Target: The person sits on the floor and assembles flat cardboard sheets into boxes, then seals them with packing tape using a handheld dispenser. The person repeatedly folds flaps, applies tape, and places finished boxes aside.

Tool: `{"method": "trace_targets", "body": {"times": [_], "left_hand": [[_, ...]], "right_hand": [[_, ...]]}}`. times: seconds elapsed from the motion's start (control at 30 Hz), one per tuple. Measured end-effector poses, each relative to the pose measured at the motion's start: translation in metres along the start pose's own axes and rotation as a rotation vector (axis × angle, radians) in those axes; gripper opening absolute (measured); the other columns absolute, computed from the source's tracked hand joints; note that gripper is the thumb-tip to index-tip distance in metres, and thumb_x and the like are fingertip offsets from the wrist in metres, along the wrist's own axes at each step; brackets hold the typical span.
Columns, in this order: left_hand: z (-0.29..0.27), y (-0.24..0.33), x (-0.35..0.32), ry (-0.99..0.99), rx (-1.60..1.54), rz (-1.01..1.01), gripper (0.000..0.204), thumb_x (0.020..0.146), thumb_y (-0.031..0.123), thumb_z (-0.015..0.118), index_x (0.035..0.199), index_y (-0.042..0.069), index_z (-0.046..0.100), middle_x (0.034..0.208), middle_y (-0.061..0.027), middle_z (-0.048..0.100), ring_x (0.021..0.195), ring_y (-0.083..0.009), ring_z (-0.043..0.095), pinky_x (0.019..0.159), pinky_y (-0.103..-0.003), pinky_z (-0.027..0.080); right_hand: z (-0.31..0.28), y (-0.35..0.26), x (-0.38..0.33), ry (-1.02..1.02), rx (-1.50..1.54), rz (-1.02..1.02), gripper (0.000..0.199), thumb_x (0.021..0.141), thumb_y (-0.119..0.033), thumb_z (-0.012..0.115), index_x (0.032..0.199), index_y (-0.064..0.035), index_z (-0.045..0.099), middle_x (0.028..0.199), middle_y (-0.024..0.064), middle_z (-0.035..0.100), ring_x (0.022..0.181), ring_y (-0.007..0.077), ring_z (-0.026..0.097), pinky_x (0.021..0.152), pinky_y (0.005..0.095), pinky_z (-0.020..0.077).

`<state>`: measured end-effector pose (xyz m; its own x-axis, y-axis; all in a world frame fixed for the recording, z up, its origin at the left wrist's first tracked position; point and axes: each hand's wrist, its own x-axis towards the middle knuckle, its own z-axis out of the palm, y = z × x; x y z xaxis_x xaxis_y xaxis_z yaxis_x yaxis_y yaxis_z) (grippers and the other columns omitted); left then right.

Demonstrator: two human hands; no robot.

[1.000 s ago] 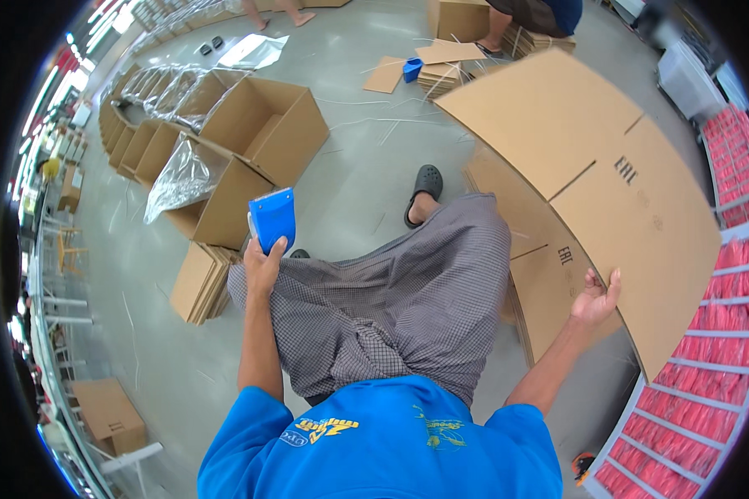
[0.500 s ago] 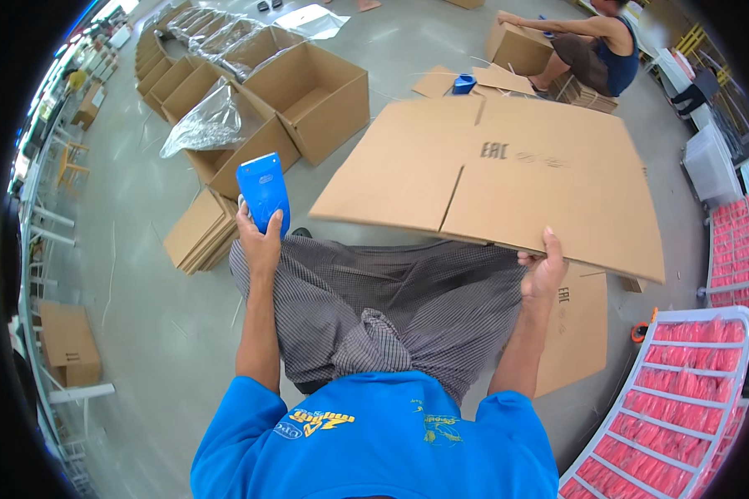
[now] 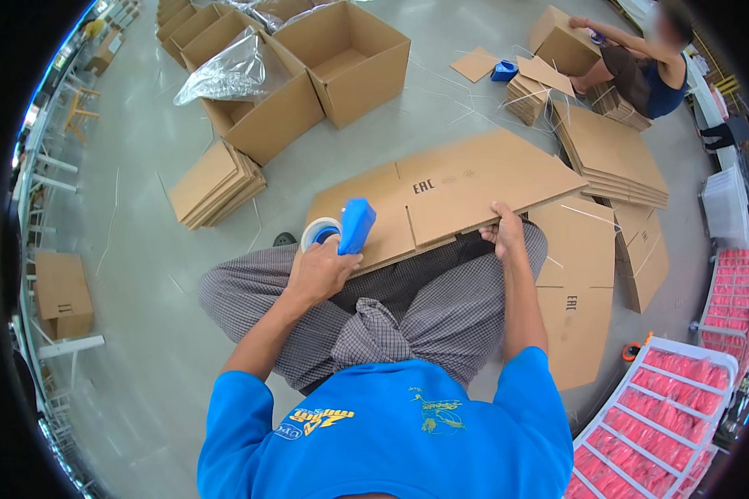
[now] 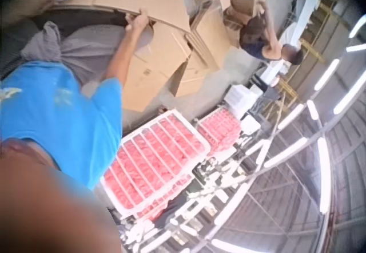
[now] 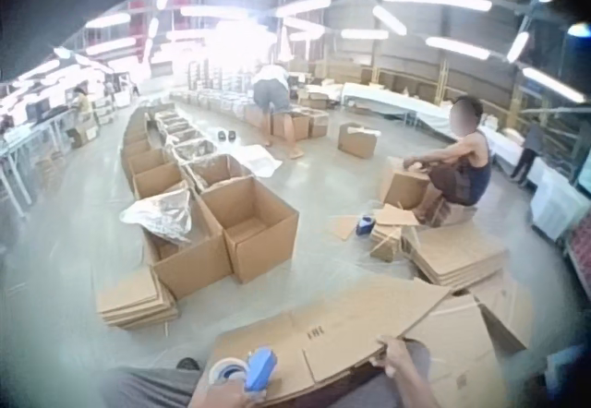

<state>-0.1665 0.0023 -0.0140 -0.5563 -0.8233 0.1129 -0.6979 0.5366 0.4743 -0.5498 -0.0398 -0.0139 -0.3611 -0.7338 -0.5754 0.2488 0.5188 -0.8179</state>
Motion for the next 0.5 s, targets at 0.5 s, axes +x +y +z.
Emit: {"method": "trace_targets", "body": {"times": [0.5], "left_hand": [[-0.016, -0.038, 0.031, -0.168, 0.004, -0.143, 0.057, 0.062, 0.050, 0.082, 0.101, 0.010, 0.075, 0.100, -0.0186, 0.063, 0.094, -0.0358, 0.063, 0.082, -0.044, 0.049]], "right_hand": [[0.004, 0.028, 0.039, 0.056, 0.085, 0.116, 0.026, 0.090, -0.029, 0.056, 0.096, -0.0040, 0.060, 0.069, 0.0059, 0.062, 0.052, 0.0154, 0.059, 0.044, 0.0260, 0.0498]]}}
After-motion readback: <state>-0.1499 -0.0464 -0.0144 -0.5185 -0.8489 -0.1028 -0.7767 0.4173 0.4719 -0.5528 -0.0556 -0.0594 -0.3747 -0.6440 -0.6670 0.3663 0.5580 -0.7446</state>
